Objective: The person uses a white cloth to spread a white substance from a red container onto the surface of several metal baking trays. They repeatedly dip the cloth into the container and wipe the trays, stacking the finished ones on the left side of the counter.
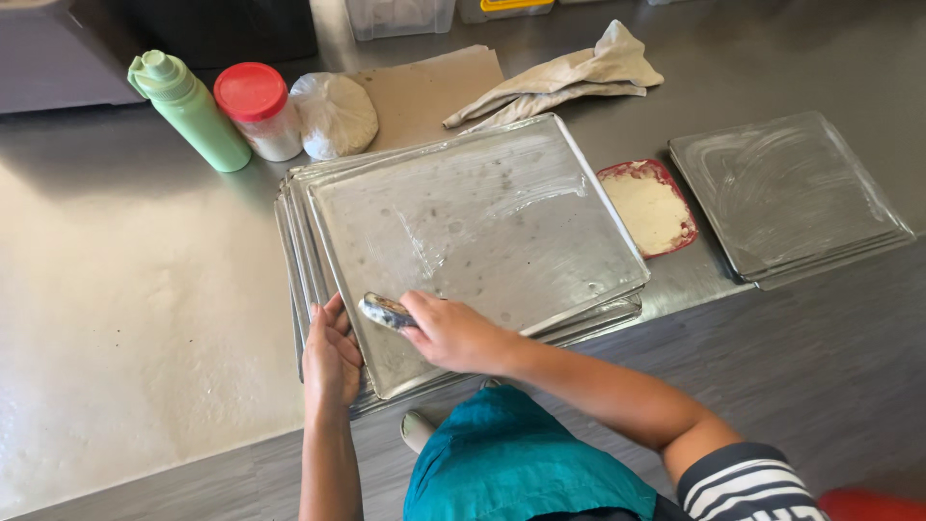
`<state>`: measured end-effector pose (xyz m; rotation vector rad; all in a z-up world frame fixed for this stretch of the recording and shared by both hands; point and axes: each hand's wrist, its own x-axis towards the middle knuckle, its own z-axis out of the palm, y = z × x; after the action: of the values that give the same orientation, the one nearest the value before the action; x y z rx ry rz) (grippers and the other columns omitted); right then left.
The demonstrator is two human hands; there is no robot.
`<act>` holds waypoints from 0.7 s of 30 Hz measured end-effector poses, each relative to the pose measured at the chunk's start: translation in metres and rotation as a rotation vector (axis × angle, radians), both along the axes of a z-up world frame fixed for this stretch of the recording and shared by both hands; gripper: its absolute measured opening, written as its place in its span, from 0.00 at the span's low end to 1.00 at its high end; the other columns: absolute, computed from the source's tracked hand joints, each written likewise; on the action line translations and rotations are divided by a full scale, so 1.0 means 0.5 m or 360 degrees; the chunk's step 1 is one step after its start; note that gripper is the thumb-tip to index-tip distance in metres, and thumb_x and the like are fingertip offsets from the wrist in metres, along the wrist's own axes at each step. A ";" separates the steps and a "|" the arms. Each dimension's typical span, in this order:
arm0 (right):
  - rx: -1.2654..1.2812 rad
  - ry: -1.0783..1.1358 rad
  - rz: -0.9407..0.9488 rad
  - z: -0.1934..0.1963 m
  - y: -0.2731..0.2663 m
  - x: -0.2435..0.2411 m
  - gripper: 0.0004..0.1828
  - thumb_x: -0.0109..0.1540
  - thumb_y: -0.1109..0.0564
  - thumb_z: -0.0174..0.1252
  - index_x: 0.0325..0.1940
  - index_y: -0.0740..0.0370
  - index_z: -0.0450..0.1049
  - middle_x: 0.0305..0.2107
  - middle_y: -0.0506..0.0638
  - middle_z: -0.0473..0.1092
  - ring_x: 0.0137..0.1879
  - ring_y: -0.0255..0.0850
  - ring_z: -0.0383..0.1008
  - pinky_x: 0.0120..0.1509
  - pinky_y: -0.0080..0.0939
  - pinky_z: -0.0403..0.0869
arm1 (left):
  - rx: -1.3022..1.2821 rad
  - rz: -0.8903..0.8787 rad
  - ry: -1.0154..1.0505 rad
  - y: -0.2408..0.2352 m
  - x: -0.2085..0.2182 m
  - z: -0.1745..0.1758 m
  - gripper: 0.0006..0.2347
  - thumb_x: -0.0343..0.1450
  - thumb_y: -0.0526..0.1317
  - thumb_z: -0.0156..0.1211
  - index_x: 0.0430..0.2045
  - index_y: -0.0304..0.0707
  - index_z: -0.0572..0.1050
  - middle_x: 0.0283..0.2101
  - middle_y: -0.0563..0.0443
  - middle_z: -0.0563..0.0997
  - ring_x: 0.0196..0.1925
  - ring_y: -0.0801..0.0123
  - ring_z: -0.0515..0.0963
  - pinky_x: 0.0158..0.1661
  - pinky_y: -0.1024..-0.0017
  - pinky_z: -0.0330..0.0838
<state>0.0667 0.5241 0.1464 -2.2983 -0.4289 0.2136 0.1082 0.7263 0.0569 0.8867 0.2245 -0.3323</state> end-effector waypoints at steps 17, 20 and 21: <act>-0.0947 -0.0209 -0.1017 -0.083 -0.487 0.042 0.13 0.67 0.57 0.52 0.48 0.71 0.61 0.39 0.69 0.70 0.42 0.62 0.76 0.46 0.59 0.75 | 0.0471 0.0089 -0.0131 -0.021 -0.004 -0.012 0.22 0.75 0.29 0.47 0.67 0.29 0.60 0.54 0.37 0.80 0.51 0.67 0.81 0.49 0.72 0.76; -0.1176 -0.0350 -0.1076 -0.110 -0.560 0.100 0.15 0.67 0.58 0.53 0.51 0.73 0.62 0.43 0.71 0.68 0.44 0.64 0.75 0.47 0.59 0.74 | 0.0695 0.0052 -0.0189 -0.026 0.001 -0.008 0.22 0.76 0.29 0.48 0.69 0.30 0.60 0.51 0.35 0.81 0.48 0.66 0.81 0.48 0.71 0.75; -0.1219 -0.0464 -0.1069 -0.125 -0.557 0.129 0.16 0.67 0.59 0.53 0.53 0.73 0.62 0.44 0.71 0.68 0.43 0.64 0.74 0.47 0.58 0.74 | 0.0672 0.0048 -0.0177 -0.026 0.000 -0.007 0.22 0.76 0.29 0.48 0.68 0.30 0.60 0.50 0.35 0.82 0.48 0.66 0.81 0.47 0.72 0.75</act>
<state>0.1311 0.2455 0.0840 -3.0834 0.3778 -0.3605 0.1082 0.7135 0.0533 1.3131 0.2082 -0.2083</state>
